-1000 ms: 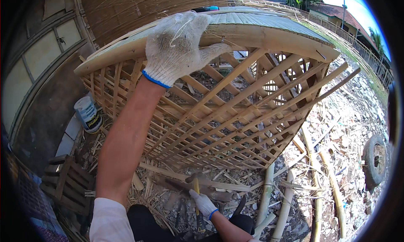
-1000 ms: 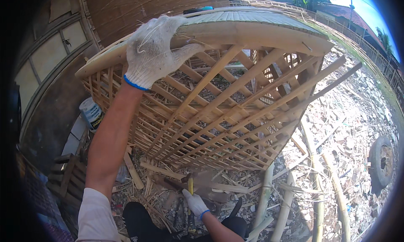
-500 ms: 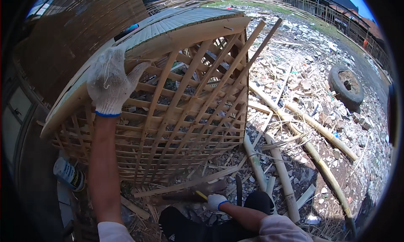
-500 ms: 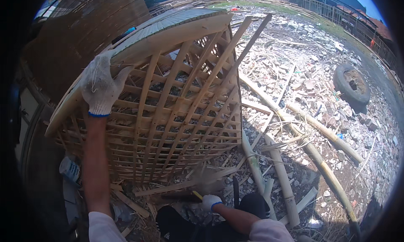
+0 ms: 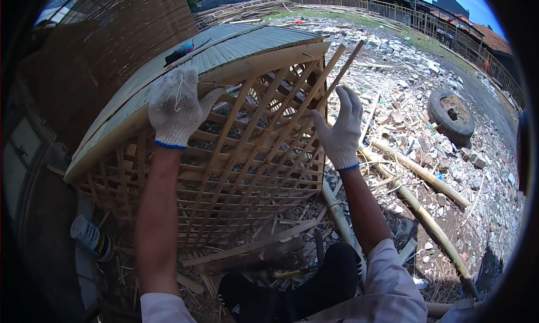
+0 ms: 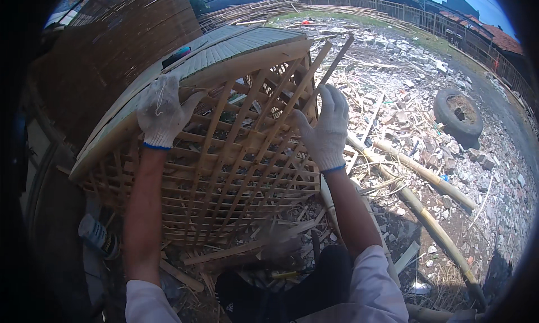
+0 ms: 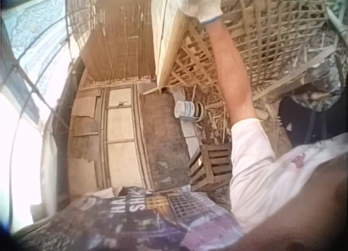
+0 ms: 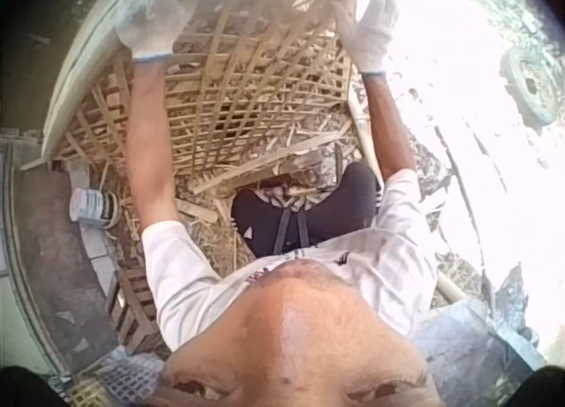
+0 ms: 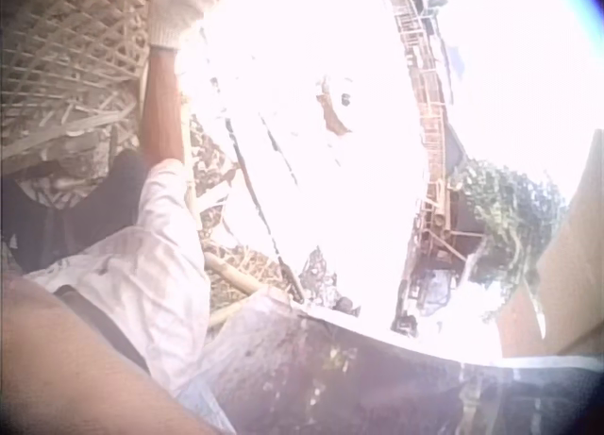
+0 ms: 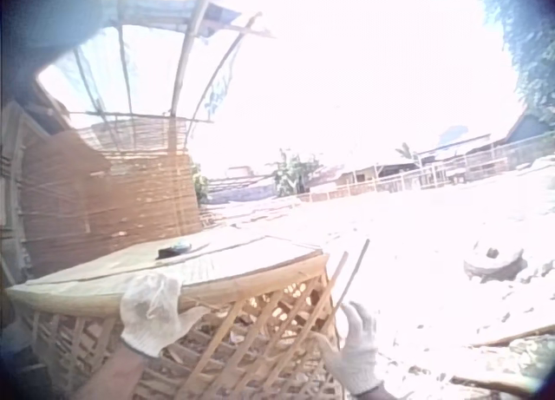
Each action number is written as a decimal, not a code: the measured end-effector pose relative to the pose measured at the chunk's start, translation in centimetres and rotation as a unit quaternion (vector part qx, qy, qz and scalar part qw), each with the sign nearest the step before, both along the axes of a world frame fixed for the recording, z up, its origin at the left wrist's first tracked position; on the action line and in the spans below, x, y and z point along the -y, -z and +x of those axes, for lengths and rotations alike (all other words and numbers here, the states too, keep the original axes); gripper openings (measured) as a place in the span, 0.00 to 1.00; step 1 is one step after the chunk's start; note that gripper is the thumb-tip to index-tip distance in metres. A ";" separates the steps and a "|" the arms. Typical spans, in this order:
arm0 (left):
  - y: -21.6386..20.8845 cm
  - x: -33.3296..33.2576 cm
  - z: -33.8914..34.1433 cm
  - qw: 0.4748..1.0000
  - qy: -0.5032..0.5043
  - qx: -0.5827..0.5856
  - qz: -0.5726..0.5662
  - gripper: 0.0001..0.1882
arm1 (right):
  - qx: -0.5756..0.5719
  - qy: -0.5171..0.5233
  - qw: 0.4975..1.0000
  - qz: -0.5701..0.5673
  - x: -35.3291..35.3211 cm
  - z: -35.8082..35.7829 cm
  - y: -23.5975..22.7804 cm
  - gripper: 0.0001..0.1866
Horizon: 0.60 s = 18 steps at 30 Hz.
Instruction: Constructing a large bamboo structure by sawing strips, hammering components together, and assembling woven panels.
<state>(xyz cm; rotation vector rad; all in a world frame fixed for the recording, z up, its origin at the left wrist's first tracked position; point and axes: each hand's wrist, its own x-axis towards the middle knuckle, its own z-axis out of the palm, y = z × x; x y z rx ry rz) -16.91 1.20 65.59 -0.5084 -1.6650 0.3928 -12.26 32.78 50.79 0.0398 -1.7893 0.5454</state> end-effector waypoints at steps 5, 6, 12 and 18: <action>0.1 -1.8 -0.5 0.999 0.005 0.038 0.014 0.31 | 0.000 0.007 0.968 0.250 -8.0 -4.7 -12.9 0.52; 0.3 -1.8 -0.5 0.998 0.001 0.056 0.024 0.31 | 0.003 -0.012 0.957 0.290 -8.1 -5.5 -13.9 0.51; -0.2 -1.1 -0.6 1.000 0.019 -0.014 -0.009 0.33 | 0.130 -0.053 0.900 0.413 -7.5 -7.9 -16.7 0.32; 0.2 -1.2 -0.7 0.999 0.035 0.034 0.024 0.29 | 0.181 -0.019 0.889 0.419 -6.7 -7.8 -17.4 0.27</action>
